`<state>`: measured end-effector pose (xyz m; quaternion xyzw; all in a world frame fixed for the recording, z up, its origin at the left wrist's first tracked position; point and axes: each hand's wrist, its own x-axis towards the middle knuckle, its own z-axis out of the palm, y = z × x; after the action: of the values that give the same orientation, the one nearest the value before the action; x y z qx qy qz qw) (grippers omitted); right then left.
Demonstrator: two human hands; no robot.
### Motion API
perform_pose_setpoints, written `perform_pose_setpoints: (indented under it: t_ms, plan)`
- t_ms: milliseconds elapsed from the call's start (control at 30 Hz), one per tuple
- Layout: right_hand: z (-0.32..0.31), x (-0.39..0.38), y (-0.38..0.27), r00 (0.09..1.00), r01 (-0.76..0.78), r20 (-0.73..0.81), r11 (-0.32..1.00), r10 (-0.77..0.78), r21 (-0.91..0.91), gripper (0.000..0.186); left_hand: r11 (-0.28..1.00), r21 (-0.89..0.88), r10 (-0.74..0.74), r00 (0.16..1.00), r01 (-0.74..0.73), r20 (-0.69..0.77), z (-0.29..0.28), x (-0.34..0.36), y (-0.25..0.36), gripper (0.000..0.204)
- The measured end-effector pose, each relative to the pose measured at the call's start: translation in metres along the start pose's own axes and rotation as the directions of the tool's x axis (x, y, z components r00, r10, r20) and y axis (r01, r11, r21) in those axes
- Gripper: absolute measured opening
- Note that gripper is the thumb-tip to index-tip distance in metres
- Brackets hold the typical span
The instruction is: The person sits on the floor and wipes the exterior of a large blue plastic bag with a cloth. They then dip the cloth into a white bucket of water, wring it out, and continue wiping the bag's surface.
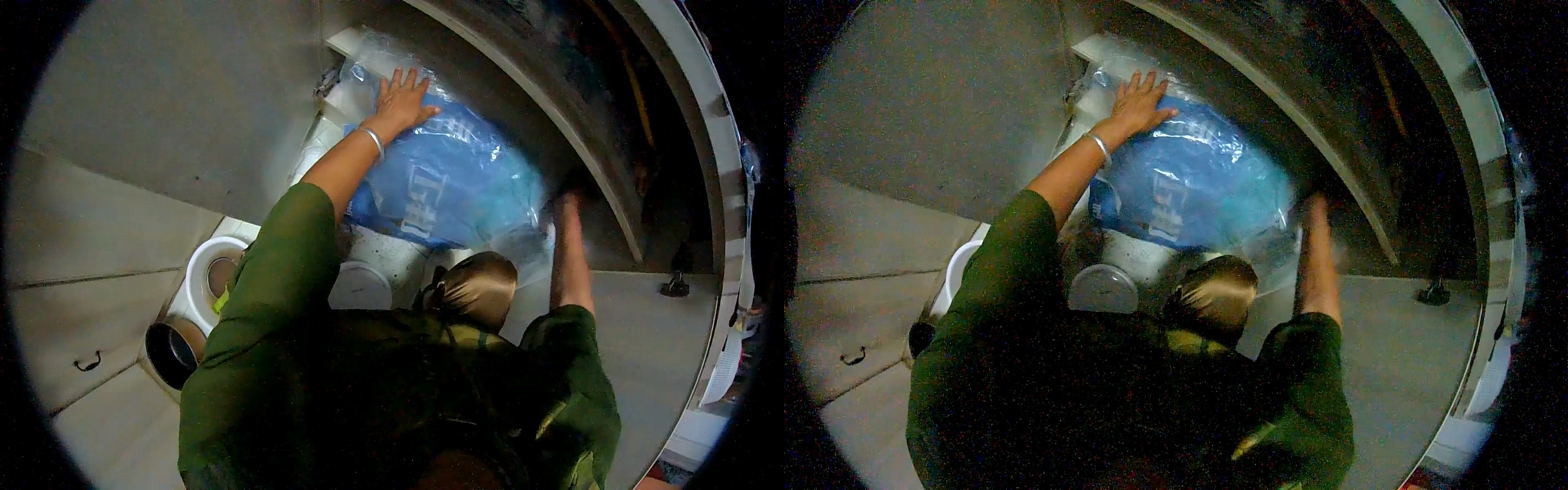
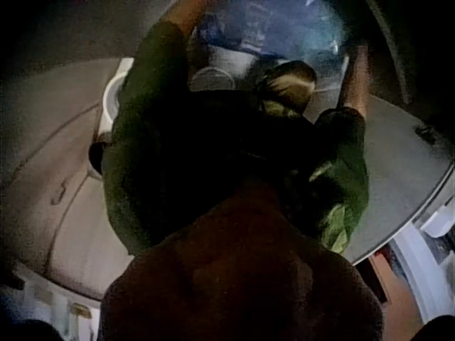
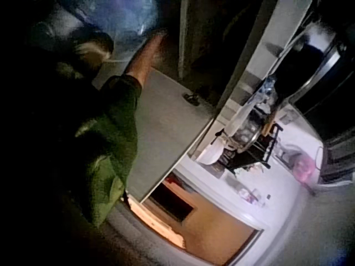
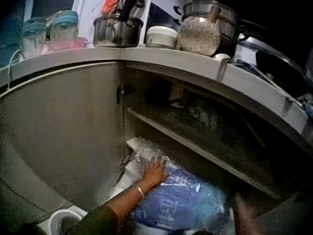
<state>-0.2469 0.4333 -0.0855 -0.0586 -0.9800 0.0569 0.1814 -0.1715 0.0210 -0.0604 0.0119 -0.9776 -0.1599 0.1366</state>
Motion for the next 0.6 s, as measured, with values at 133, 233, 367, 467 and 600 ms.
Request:
perform_pose_setpoints:
  t_ms: [133, 233, 367, 467, 600]
  plan:
    - [-0.011, -0.01, -0.138, 0.977, 0.187, 0.108, 0.982, -0.185, -0.004, 0.032, 0.995, 0.037, -0.102, 0.981, 0.097, 0.163, 0.03, 0.009, -0.008, 0.075]
    - [-0.037, -0.049, -0.266, 0.977, 0.177, -0.04, 0.682, -0.211, 0.709, 0.038, 0.992, 0.04, -0.125, 0.98, 0.12, 0.153, 0.038, 0.007, -0.007, 0.076]
    - [0.022, -0.052, -0.292, 0.858, 0.501, -0.234, 0.651, -0.457, 0.57, 0.048, 0.975, 0.222, -0.106, 0.926, 0.025, 0.361, 0.026, 0.015, -0.002, 0.071]
    - [0.024, -0.041, -0.26, 0.927, 0.35, -0.05, 0.808, -0.372, 0.473, 0.047, 0.993, 0.096, -0.078, 0.986, 0.064, 0.145, 0.024, 0.009, -0.003, 0.066]
    - [0.017, -0.028, -0.129, 0.914, 0.361, -0.232, 0.928, -0.332, 0.095, 0.033, 0.992, 0.103, -0.084, 0.989, 0.071, 0.12, 0.028, 0.008, -0.005, 0.067]
